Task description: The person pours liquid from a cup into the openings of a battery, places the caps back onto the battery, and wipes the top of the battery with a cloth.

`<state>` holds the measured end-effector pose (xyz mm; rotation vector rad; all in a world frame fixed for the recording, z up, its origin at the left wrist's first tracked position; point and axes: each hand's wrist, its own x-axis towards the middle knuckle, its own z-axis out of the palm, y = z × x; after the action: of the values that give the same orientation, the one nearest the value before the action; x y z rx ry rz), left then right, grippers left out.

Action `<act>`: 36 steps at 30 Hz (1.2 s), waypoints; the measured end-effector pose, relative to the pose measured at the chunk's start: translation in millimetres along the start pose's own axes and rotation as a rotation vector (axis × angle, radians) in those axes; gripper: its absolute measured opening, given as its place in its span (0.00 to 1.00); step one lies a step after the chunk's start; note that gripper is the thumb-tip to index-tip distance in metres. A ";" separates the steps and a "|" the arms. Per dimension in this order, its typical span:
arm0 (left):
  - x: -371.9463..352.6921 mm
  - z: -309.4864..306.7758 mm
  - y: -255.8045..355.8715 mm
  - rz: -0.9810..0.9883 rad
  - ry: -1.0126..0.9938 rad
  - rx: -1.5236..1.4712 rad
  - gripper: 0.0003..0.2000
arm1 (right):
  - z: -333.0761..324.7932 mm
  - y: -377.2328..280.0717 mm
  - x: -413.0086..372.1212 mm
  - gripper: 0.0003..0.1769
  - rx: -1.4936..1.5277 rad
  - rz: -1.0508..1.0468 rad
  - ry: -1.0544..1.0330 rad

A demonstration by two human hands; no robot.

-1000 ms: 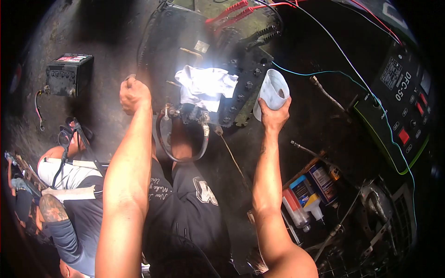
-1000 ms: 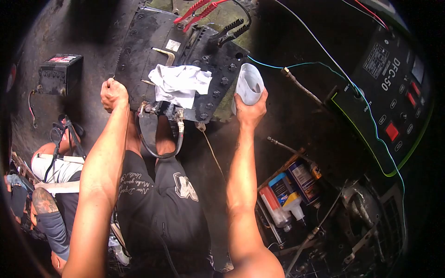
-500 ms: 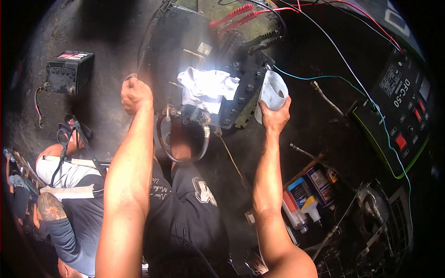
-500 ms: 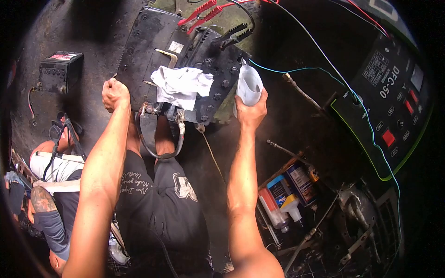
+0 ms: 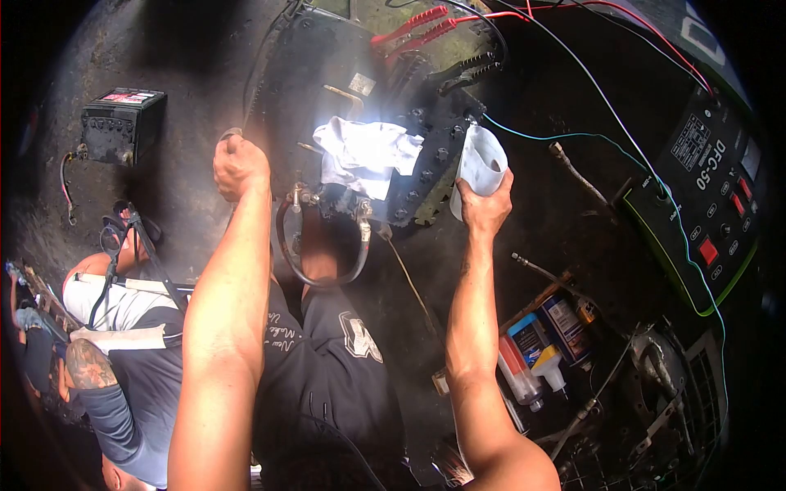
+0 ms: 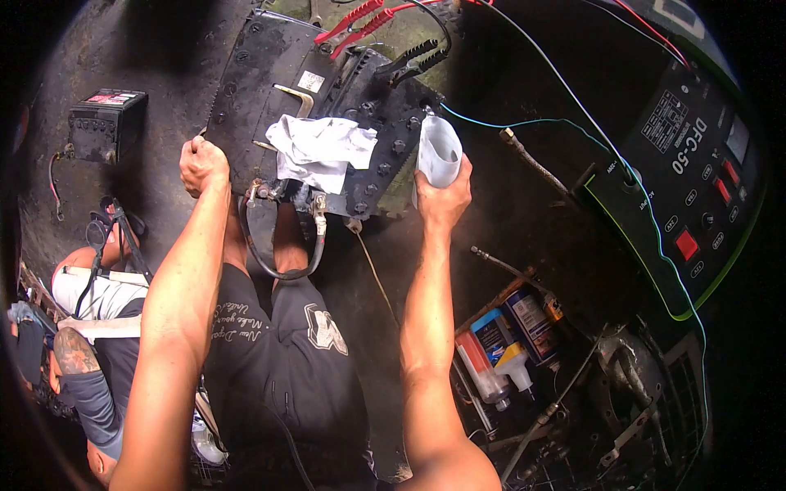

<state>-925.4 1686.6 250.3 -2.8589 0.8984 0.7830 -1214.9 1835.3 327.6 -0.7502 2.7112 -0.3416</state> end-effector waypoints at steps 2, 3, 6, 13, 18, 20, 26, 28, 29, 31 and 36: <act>0.7 0.6 -0.9 0.012 -0.002 -0.007 0.18 | -0.7 -1.2 -0.6 0.39 -0.003 -0.003 0.003; 1.1 1.1 -1.3 0.012 -0.001 -0.007 0.18 | -0.8 -1.7 -0.8 0.39 -0.005 -0.006 0.007; 0.9 1.1 -1.0 0.011 0.003 -0.003 0.19 | -0.7 -1.4 -1.0 0.40 -0.007 -0.010 0.007; -0.5 -1.0 1.1 -0.001 -0.007 -0.003 0.18 | -1.7 -0.2 -1.1 0.39 -0.042 -0.005 0.003; 1.3 1.4 -1.1 0.005 0.002 0.009 0.18 | -4.1 -1.3 -1.8 0.39 -0.031 0.006 -0.010; 0.2 -0.1 0.5 -0.004 -0.010 0.007 0.18 | -4.8 -1.8 -2.1 0.39 -0.029 0.005 -0.009; 1.6 2.5 -1.9 0.019 0.007 0.002 0.18 | -4.9 -2.4 -3.0 0.40 -0.023 0.010 -0.007; 1.5 2.2 -1.5 0.020 0.008 0.005 0.18 | -5.3 -3.3 -3.1 0.40 -0.020 0.013 -0.009; 1.3 1.9 -1.2 0.022 0.008 0.008 0.18 | -5.8 -4.2 -3.4 0.40 -0.019 0.007 -0.009; 1.0 0.8 -0.3 0.015 -0.002 0.007 0.18 | -6.1 -4.5 -3.7 0.40 -0.019 0.002 -0.010; 1.4 1.9 -1.4 0.005 -0.001 0.002 0.19 | -6.2 -3.6 -4.0 0.40 -0.028 -0.007 -0.005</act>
<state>-924.5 1687.4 247.8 -2.8548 0.9066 0.7834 -1212.2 1835.4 335.4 -0.7669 2.7150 -0.3038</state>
